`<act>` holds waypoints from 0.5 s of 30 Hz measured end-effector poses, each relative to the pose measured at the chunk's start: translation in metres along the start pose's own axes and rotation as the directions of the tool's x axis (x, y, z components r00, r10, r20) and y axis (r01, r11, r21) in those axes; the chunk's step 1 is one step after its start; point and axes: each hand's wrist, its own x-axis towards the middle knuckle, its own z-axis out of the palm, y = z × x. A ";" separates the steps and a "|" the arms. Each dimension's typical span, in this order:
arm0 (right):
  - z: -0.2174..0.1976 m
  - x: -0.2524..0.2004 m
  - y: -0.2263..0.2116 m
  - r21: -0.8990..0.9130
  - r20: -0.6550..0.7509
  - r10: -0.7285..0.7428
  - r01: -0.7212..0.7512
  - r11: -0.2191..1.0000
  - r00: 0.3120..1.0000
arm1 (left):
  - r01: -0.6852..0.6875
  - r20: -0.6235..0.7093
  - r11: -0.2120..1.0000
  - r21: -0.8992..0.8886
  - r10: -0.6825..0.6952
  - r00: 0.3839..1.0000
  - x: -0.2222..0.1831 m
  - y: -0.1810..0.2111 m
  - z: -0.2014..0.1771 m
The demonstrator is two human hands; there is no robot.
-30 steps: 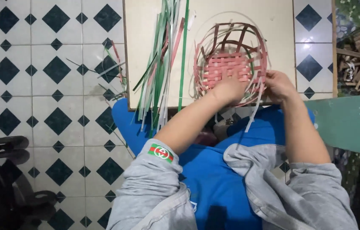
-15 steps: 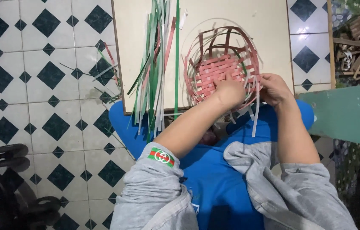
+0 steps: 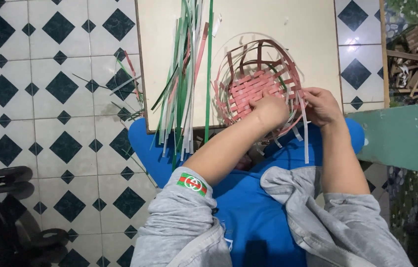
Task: Weaving a small basket using thin colored plastic strips.
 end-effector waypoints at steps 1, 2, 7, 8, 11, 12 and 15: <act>-0.004 0.002 0.006 -0.001 -0.002 0.000 0.000 1.000 1.000 | -0.002 0.001 1.000 -0.001 0.002 1.000 0.001 0.001 0.002; -0.009 0.005 0.012 0.033 0.004 0.002 -0.003 0.999 1.000 | 0.002 0.013 1.000 -0.004 -0.002 1.000 0.003 0.001 0.004; 0.005 0.003 0.002 0.021 -0.024 0.075 -0.074 0.997 0.997 | 0.012 0.049 1.000 -0.005 -0.012 0.999 0.008 0.003 0.011; 0.008 0.002 -0.001 -0.001 -0.019 0.093 -0.093 0.996 0.996 | 0.016 0.060 1.000 -0.004 -0.016 0.998 0.009 0.003 0.011; -0.024 0.034 0.024 -0.023 -0.015 0.133 -0.134 0.991 0.991 | -0.126 -0.086 0.992 0.022 0.127 0.988 0.001 -0.009 0.009; -0.042 0.050 0.038 -0.020 -0.013 0.164 -0.164 0.986 0.986 | -0.257 -0.231 0.964 0.068 0.265 0.936 -0.004 -0.015 0.008; -0.026 0.046 0.021 -0.036 -0.020 0.199 -0.200 0.979 0.980 | -0.506 -0.459 0.812 0.291 0.583 0.671 -0.001 -0.046 0.018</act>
